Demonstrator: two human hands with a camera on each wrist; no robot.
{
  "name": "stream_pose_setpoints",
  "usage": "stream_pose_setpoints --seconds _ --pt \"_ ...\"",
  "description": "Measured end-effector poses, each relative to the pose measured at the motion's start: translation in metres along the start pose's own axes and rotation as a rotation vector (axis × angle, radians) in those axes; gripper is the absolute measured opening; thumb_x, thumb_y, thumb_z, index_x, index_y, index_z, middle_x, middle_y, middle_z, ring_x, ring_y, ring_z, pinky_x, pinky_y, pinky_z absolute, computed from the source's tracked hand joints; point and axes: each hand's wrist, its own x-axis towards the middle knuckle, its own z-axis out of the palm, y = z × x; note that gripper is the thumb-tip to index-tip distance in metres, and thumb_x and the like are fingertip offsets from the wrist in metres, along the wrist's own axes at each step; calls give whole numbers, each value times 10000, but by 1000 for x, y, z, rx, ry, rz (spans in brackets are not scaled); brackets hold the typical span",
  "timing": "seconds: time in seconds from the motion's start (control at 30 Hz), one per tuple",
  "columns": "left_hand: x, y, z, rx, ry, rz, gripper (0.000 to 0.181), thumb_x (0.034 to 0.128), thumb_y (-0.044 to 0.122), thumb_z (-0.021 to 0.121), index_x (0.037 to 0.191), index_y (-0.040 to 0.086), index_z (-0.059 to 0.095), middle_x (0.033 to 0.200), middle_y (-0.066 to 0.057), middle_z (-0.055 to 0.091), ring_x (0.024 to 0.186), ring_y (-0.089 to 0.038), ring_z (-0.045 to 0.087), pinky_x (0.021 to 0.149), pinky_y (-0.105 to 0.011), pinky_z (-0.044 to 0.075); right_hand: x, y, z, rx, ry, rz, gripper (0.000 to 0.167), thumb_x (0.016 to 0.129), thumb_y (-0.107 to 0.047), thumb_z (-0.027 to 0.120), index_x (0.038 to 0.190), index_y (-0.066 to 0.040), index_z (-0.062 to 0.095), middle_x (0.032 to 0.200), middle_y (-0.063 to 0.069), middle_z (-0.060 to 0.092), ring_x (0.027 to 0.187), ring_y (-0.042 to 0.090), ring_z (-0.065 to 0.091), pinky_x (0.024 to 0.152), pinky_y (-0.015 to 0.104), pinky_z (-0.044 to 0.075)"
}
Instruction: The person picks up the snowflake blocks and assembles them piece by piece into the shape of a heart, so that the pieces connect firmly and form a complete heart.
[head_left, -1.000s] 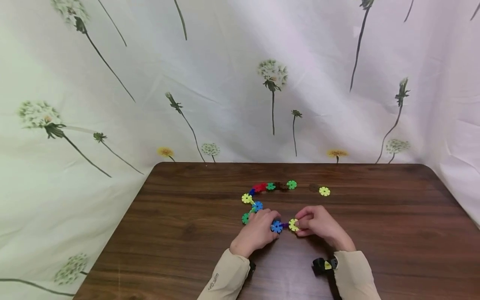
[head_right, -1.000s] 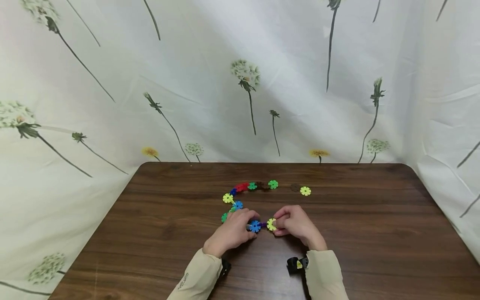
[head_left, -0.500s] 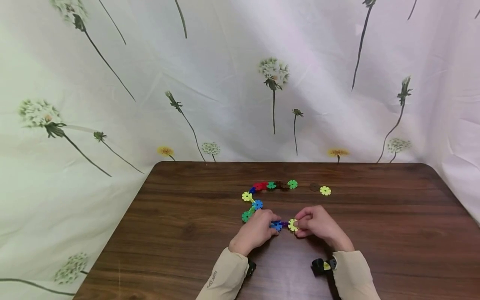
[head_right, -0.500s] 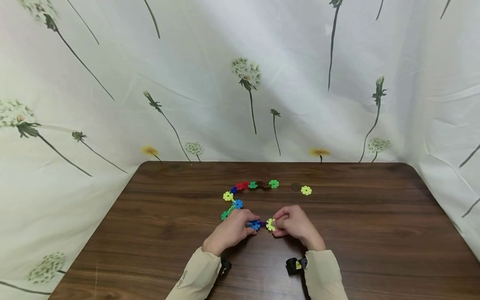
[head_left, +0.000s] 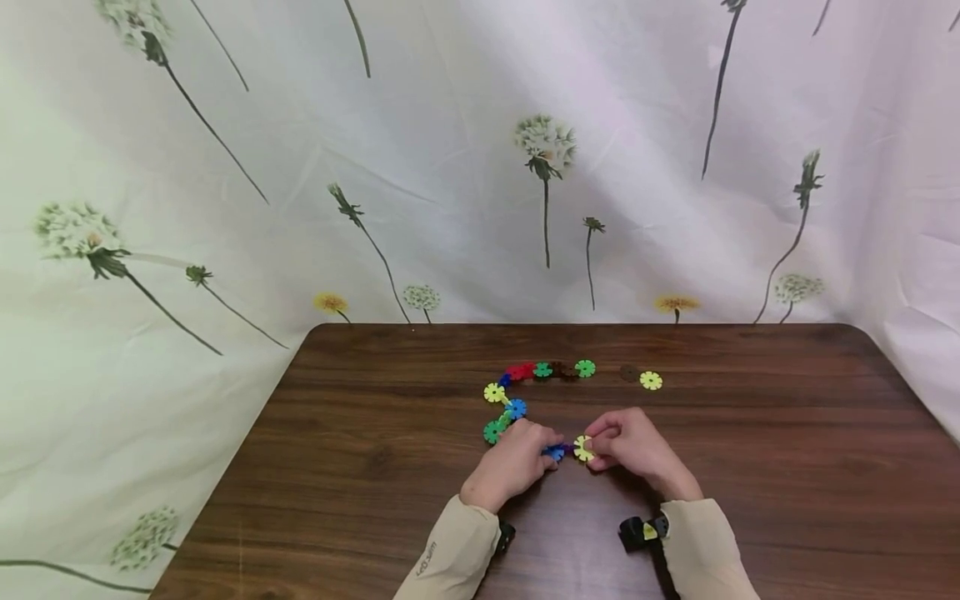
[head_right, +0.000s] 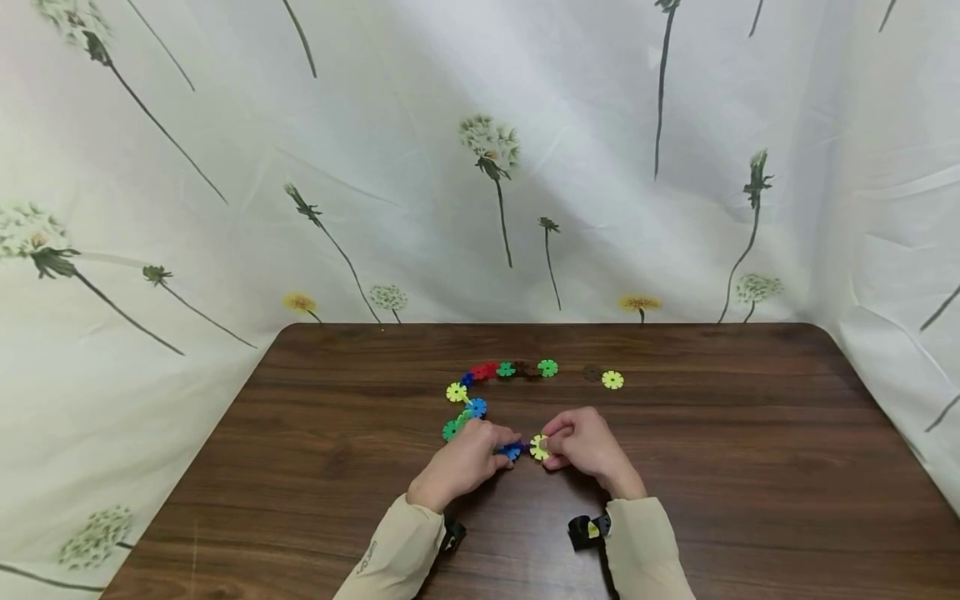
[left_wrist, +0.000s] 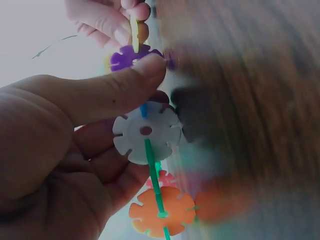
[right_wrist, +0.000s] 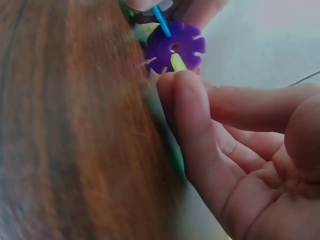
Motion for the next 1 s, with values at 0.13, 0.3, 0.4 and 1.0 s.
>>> stream_pose_setpoints --seconds 0.13,0.3,0.4,1.0 --pt "0 1 1 -11 20 -37 231 843 82 731 1073 70 739 985 -20 744 878 -82 670 737 -188 535 1 0 2 8 7 2 190 874 31 629 1015 157 605 816 154 715 647 155 695 637 341 602" --pt "0 3 1 -41 20 -89 263 831 80 737 1093 61 731 1052 -35 734 969 -119 673 818 -237 551 1 2 2 5 21 15 175 878 32 615 1013 144 617 814 131 711 654 150 692 641 331 602" --pt "1 4 2 -41 27 -106 268 822 100 750 1086 63 727 1036 -35 722 970 -136 660 832 -249 545 2 4 2 -13 40 12 173 883 16 618 1014 128 632 812 119 706 654 155 686 632 339 602" --pt "0 0 6 -135 11 -149 288 818 195 775 1070 89 686 1043 -29 676 961 -134 627 822 -240 530 -7 1 -39 -533 433 -41 175 883 -188 679 985 -46 697 873 97 675 734 190 540 635 289 422"
